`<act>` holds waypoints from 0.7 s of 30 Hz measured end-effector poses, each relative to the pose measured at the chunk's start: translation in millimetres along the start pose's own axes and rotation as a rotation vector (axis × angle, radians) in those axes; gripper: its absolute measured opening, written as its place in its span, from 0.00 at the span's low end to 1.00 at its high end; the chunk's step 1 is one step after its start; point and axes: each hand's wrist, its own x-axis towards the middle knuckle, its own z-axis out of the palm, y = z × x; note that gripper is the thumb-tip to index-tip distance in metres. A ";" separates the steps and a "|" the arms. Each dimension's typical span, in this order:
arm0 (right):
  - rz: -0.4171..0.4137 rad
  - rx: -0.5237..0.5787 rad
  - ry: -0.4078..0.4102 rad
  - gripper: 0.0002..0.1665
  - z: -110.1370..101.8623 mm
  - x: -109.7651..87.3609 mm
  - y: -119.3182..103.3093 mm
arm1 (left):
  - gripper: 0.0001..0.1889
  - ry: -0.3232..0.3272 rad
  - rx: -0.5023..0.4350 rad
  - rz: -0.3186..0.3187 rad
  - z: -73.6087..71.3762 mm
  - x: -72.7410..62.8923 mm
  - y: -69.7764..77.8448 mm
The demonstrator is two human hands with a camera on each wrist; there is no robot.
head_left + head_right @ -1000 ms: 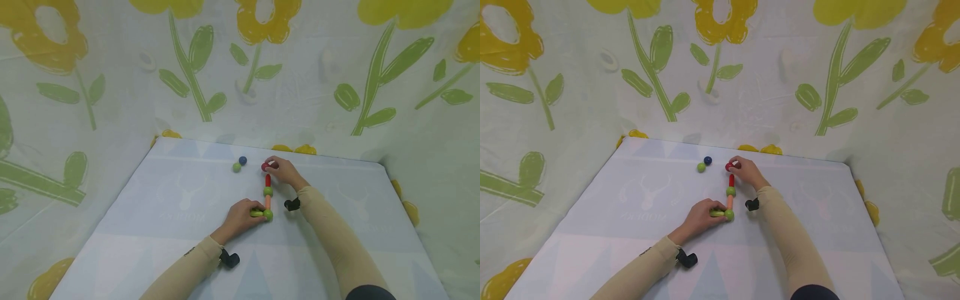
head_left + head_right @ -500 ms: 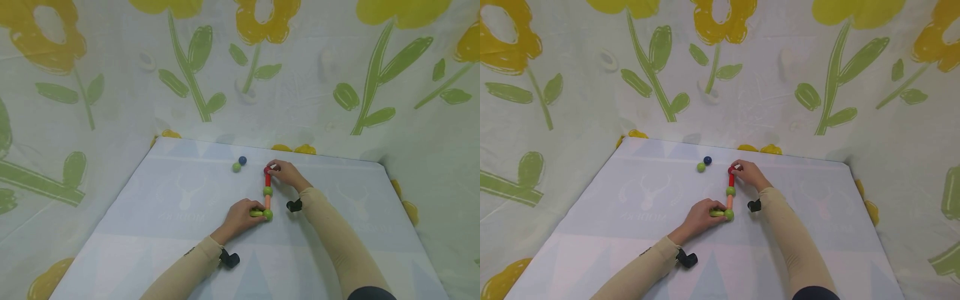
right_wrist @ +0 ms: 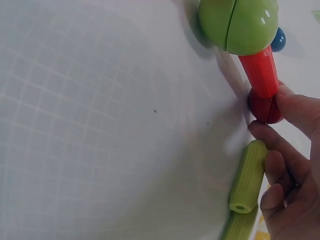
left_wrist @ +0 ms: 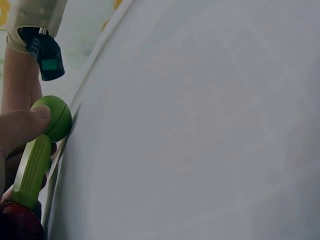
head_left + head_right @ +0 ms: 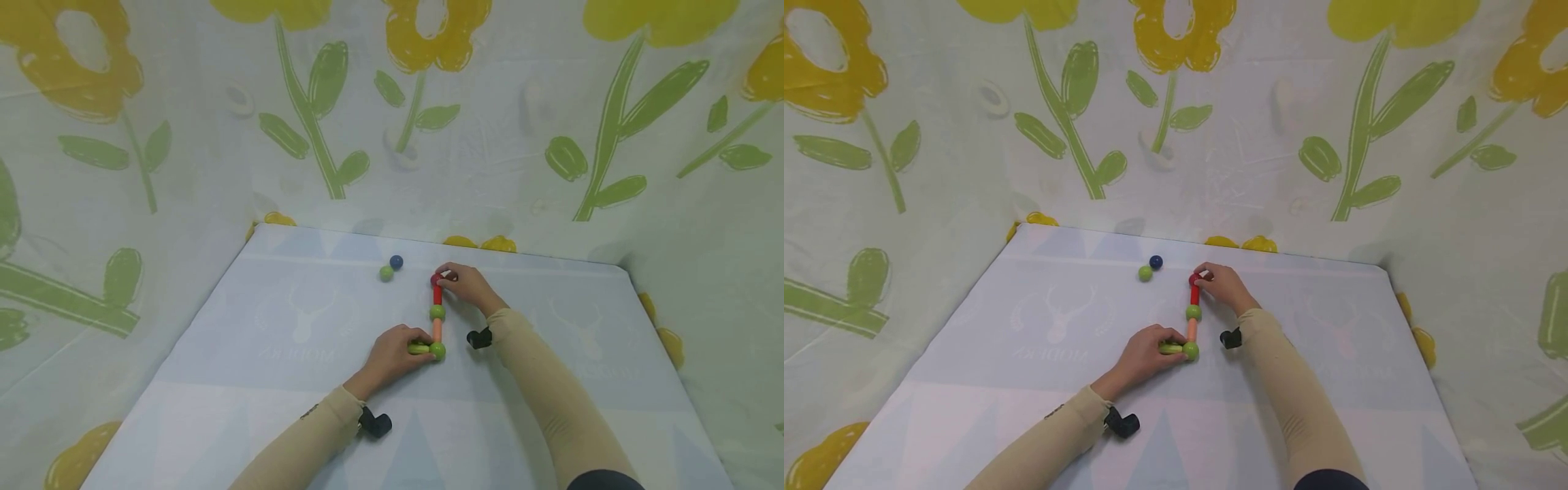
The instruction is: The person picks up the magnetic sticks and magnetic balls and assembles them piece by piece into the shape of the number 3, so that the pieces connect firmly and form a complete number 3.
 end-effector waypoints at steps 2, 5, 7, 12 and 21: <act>0.006 0.006 -0.001 0.18 0.5 0.0 0.8 | 0.14 0.000 -0.002 -0.002 -0.1 -0.2 0.3; 0.008 0.016 -0.006 0.18 1.4 0.6 2.0 | 0.14 -0.007 -0.006 -0.013 -0.3 -0.9 1.2; 0.007 0.019 -0.009 0.19 1.8 1.0 2.6 | 0.14 -0.010 -0.012 -0.019 -0.2 -1.4 1.3; 0.005 0.020 -0.007 0.19 2.1 1.3 2.6 | 0.14 -0.005 -0.020 -0.013 0.8 -1.3 0.8; -0.011 0.012 0.005 0.19 0.3 -1.1 0.8 | 0.14 -0.001 -0.010 -0.005 -0.3 -0.6 0.4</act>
